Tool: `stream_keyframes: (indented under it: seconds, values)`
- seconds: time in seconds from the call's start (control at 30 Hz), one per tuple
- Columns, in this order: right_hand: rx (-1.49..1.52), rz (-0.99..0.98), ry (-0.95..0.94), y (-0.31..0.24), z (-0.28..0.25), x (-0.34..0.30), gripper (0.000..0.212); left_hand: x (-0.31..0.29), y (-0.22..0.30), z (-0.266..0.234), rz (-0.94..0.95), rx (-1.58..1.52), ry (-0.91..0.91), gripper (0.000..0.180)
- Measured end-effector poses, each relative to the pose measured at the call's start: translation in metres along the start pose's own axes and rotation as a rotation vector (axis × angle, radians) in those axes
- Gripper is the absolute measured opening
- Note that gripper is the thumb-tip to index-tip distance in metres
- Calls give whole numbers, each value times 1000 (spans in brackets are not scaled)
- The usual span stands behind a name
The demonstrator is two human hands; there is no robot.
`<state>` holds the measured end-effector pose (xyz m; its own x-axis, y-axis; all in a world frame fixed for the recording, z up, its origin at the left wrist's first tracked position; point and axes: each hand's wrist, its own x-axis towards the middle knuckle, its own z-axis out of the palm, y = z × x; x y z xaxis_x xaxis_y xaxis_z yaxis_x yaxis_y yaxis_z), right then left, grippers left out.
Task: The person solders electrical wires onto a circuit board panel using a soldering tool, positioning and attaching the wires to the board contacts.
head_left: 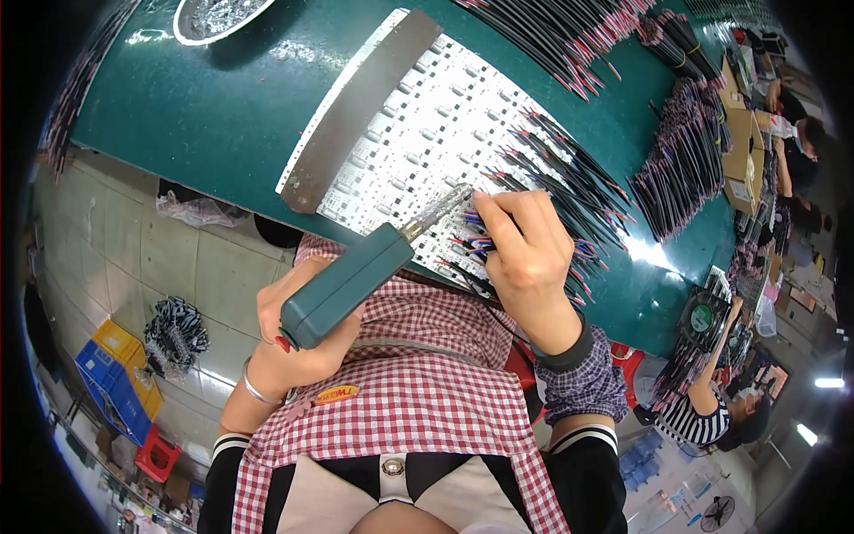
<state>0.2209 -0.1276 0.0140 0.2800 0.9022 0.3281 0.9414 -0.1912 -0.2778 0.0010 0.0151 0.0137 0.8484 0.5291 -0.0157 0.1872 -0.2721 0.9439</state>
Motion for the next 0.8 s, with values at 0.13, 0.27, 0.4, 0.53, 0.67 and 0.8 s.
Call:
stream_keyframes:
  seconds: [0.13, 0.27, 0.4, 0.53, 0.67, 0.8]
  values:
    - [0, -3, -18, 0, -1, 1, 32, -2, -3, 0, 87, 64, 13, 20]
    - [4, 6, -6, 0, 0, 0, 32, -10, -7, 0, 41, 54, 24, 20]
    - [41, 15, 10, 1, 2, -2, 33, -5, -3, -2, 110, 108, 23, 21]
    - [58, 22, 7, 1, 2, -3, 33, -4, -4, -1, 121, 103, -4, 22]
    - [44, 17, -13, 1, 2, -4, 32, -5, -8, 0, 123, 77, 8, 23]
    - [33, 3, -15, 1, 3, -4, 31, -4, -5, -1, 66, 26, -2, 21]
